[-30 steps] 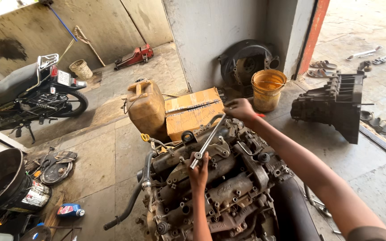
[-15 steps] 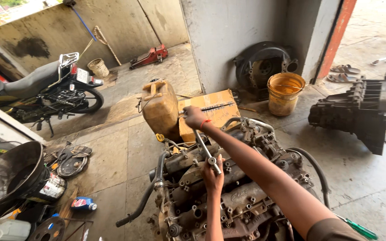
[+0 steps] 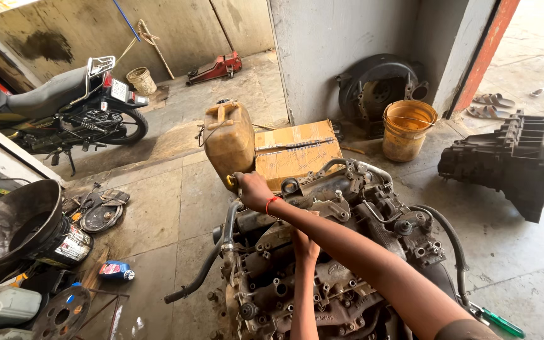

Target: The person uses a wrench to tighten bolts on a car engine and attaches a fuel rail by hand.

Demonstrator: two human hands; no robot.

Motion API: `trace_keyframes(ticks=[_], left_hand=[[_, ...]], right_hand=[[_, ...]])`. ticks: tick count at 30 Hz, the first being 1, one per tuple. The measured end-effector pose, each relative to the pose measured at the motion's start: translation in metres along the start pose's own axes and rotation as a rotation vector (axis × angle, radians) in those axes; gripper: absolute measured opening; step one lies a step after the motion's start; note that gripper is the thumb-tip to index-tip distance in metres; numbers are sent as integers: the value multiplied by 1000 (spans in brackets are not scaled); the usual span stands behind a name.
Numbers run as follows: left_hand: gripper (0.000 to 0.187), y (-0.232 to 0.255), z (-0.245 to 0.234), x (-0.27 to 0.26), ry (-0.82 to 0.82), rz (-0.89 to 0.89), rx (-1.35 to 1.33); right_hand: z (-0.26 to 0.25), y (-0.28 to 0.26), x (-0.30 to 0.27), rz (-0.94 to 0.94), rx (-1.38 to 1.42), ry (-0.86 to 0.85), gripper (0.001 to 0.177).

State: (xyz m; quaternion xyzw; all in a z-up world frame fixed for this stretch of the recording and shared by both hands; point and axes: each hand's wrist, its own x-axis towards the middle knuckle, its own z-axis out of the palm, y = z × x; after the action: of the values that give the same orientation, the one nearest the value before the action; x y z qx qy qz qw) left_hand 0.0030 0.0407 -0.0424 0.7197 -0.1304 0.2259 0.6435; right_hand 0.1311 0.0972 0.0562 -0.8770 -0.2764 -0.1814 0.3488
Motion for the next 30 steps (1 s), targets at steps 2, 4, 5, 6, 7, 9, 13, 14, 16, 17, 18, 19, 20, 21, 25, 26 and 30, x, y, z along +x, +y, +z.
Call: trace_keyframes(ticks=[2, 4, 5, 6, 7, 9, 13, 14, 16, 17, 18, 19, 20, 21, 25, 26, 30], left_hand=[[31, -2, -1, 0, -9, 17, 10], [33, -6, -2, -1, -23, 30, 23], [34, -8, -1, -2, -2, -3, 33], [35, -10, 0, -3, 19, -36, 42], [35, -10, 1, -3, 12, -37, 37], [34, -8, 0, -2, 98, 271, 73], [41, -1, -2, 2, 73, 215, 66], [36, 2, -2, 0, 71, 79, 128], [35, 5, 1, 0, 58, -53, 192], [34, 5, 2, 1, 96, -18, 173], [33, 4, 3, 1, 133, 16, 155], [33, 3, 5, 1, 132, 18, 156], [35, 1, 7, 0, 144, 29, 89], [36, -1, 7, 1, 154, 40, 21], [33, 2, 4, -2, 130, 142, 163], [33, 6, 5, -3, 141, 77, 99], [32, 11, 6, -5, 107, -8, 62]], right_hand=[[-8, -5, -3, 1, 24, 36, 19], [-23, -9, -6, -2, 38, -44, 26], [-33, -12, -10, 0, 52, -120, 32], [-45, -16, -17, 5, 52, -117, 32], [-61, -20, -27, 31, -88, -255, 18], [-98, -27, -57, -70, -247, -279, 13], [-167, -41, -150, -115, -216, 141, 33], [-174, -44, -168, -100, -295, 252, 42], [-175, -43, -192, 25, -214, 158, 36], [-170, -40, -200, 150, -125, 65, 30], [-164, -36, -205, 153, -123, 67, 30], [-157, -32, -207, 147, -109, 103, 25], [-153, -28, -210, 141, -95, 139, 22], [-151, -25, -213, 142, -94, 142, 22], [-163, -28, -243, 205, -14, 151, 16], [-172, -31, -257, 201, 10, 181, 15], [-209, -25, -292, 344, -74, 140, 17]])
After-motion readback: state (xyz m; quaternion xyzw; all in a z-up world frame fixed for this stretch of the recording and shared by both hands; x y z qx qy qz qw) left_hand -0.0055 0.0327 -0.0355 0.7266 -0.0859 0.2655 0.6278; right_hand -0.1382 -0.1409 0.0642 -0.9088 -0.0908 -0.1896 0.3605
